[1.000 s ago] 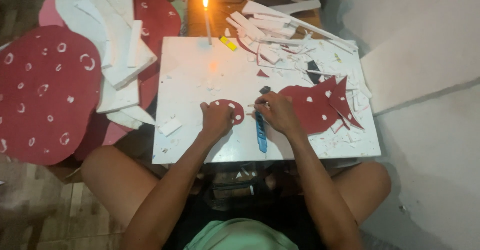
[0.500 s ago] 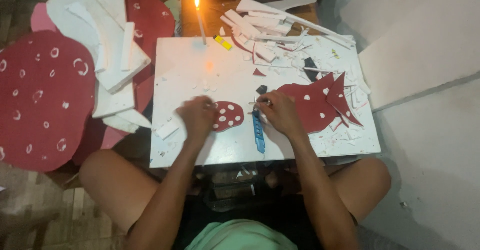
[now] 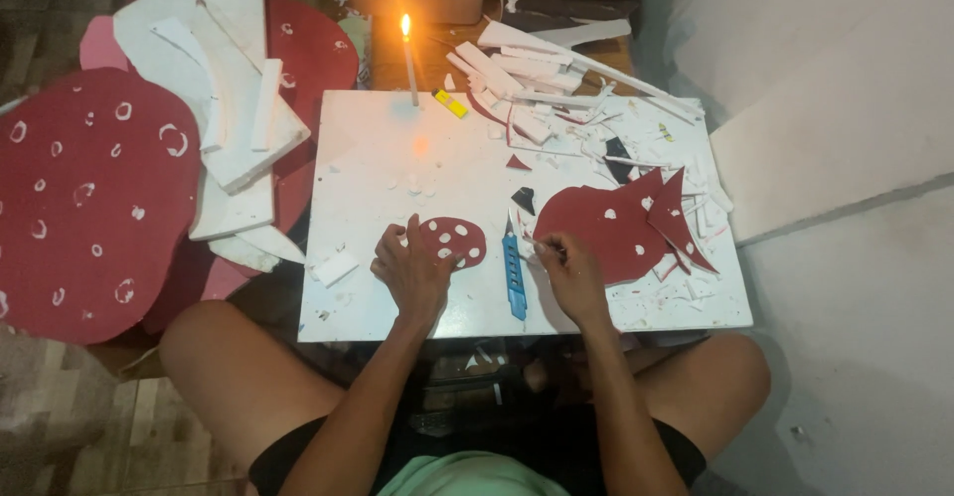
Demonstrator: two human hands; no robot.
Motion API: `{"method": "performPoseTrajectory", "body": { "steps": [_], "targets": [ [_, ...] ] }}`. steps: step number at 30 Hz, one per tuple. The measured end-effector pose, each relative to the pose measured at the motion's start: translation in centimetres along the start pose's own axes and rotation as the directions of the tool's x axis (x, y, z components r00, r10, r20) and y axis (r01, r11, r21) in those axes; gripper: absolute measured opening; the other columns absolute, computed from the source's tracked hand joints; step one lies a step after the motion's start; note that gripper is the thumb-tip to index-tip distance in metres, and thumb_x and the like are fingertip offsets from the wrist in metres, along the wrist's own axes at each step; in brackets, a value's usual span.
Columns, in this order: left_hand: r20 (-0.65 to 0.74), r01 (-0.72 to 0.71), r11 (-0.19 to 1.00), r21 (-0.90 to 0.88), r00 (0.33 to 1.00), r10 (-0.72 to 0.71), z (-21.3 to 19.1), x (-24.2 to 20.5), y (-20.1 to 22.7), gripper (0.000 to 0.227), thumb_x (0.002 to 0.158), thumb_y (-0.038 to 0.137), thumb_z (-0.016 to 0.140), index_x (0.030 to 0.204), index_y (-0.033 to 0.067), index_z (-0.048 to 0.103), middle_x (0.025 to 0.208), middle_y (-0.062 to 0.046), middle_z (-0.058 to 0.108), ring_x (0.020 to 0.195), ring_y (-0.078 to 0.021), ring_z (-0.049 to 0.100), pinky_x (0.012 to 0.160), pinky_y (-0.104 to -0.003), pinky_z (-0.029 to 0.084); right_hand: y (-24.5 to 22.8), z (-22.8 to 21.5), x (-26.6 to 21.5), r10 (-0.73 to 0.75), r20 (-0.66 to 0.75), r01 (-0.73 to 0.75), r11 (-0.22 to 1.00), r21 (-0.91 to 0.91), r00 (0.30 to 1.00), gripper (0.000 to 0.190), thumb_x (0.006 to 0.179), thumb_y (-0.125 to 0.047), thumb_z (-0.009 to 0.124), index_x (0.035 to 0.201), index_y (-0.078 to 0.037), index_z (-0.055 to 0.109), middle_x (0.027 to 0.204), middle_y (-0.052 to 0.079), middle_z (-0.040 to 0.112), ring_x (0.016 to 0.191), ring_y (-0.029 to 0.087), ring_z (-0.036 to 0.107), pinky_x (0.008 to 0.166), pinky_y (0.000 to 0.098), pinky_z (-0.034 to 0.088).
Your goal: Crafting decorative mushrooms by cutting shapes from foam sheets and assembling them.
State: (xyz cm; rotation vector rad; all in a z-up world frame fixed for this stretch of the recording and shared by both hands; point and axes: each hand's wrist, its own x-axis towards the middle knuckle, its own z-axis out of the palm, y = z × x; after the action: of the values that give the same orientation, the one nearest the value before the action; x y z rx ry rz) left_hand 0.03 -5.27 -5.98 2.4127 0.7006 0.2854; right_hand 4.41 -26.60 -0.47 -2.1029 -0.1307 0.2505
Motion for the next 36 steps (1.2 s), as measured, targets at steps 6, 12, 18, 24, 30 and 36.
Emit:
{"method": "performPoseTrajectory", "body": {
  "steps": [6,12,18,24,30,36],
  "targets": [
    [-0.068,-0.178,0.983,-0.053,0.982,0.175,-1.1,-0.7,-0.5,0.084,0.073,0.032,0.085,0.142,0.0053,0.046,0.133,-0.018,0.040,0.125,-0.0444,0.040,0.100,-0.066,0.032,0.7,0.0,-0.1,-0.008,-0.013,0.007,1.000,-0.015,1.000,0.031,0.098,-0.031,0.063,0.109,-0.003,0.070,0.095,0.020,0.070,0.091,0.035,0.069,0.080,0.0469,0.052],
    [-0.136,0.071,0.979,-0.193,0.986,-0.098,-1.7,3.4,-4.9,0.020,0.098,0.027,0.064,0.113,0.0151,0.067,0.112,-0.005,0.057,0.109,-0.0325,0.055,0.095,-0.048,0.039,0.9,0.5,-0.7,0.062,-0.020,-0.063,0.997,-0.034,0.998,0.034,0.102,-0.032,0.056,0.116,-0.004,0.067,0.100,0.021,0.071,0.096,0.037,0.069,0.083,0.0489,0.051],
    [0.166,-0.010,0.993,0.121,0.986,-0.011,2.1,7.7,-8.4,0.045,0.075,0.061,0.077,0.103,0.0266,0.076,0.095,0.001,0.072,0.095,-0.0270,0.068,0.084,-0.045,0.049,2.4,4.5,-1.5,0.056,0.076,-0.060,0.997,0.050,0.996,0.033,0.105,-0.029,0.047,0.107,-0.003,0.067,0.088,0.017,0.069,0.082,0.030,0.068,0.074,0.0429,0.052],
    [0.320,0.106,0.985,0.136,0.936,-0.145,-1.1,7.2,-3.8,0.029,0.084,0.035,0.078,0.106,0.0158,0.076,0.103,-0.006,0.075,0.101,-0.0339,0.065,0.086,-0.044,0.042,0.6,4.7,-2.2,0.099,0.170,-0.097,0.995,-0.015,0.980,0.039,0.105,-0.036,0.045,0.113,-0.005,0.067,0.086,0.017,0.070,0.078,0.029,0.069,0.068,0.0413,0.051],
    [0.362,0.279,0.947,-0.161,0.909,-0.206,3.0,11.1,-9.6,0.020,0.084,0.034,0.075,0.102,0.0244,0.075,0.097,0.000,0.076,0.083,-0.0276,0.072,0.079,-0.042,0.049,0.4,5.5,-3.5,0.092,0.232,-0.074,0.993,-0.087,0.968,0.033,0.099,-0.028,0.052,0.116,-0.003,0.066,0.094,0.025,0.069,0.089,0.043,0.068,0.074,0.0492,0.052],
    [0.150,0.159,0.687,-0.709,0.986,-0.073,-8.0,10.4,-3.8,0.023,0.090,0.008,0.073,0.111,-0.0002,0.066,0.092,-0.015,0.070,0.072,-0.0195,0.064,0.063,-0.031,0.053,-3.3,7.7,-3.1,0.033,0.313,0.031,0.980,-0.197,0.949,0.029,0.096,-0.024,0.058,0.116,-0.004,0.066,0.106,0.018,0.066,0.106,0.037,0.066,0.087,0.0453,0.053]
  ]
}}
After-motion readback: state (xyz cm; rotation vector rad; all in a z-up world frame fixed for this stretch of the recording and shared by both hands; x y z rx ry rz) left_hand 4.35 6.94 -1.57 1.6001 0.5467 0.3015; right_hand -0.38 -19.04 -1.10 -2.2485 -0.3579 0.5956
